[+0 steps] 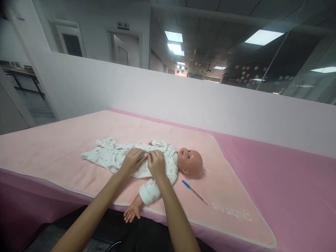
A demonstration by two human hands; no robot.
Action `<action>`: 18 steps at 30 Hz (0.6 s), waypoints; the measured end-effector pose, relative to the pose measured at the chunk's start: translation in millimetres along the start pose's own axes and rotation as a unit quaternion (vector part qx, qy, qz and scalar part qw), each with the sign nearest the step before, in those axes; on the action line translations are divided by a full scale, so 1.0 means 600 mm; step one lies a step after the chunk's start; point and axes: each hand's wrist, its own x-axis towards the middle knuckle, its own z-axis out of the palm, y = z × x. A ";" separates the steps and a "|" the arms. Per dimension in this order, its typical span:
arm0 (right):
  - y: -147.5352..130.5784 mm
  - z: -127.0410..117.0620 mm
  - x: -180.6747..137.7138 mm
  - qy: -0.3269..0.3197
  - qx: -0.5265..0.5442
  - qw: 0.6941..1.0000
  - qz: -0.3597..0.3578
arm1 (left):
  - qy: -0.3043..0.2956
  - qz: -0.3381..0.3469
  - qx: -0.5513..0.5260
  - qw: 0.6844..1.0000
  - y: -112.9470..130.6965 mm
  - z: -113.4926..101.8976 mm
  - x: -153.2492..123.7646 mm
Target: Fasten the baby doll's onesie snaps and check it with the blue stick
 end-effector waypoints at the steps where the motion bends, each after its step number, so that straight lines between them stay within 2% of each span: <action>1: 0.001 0.001 0.000 -0.002 -0.003 1.000 0.001 | 0.002 -0.006 -0.017 1.000 0.000 -0.001 -0.001; 6: 0.004 0.004 -0.001 -0.011 -0.012 1.000 -0.002 | 0.001 -0.039 -0.069 0.997 0.002 -0.001 -0.001; 12: 0.004 0.004 -0.002 -0.022 -0.025 0.999 -0.009 | 0.015 -0.122 -0.109 0.986 0.004 -0.001 0.001; 18: 0.003 0.004 -0.002 -0.035 -0.037 0.999 -0.013 | 0.020 -0.151 -0.153 0.977 0.004 -0.002 0.006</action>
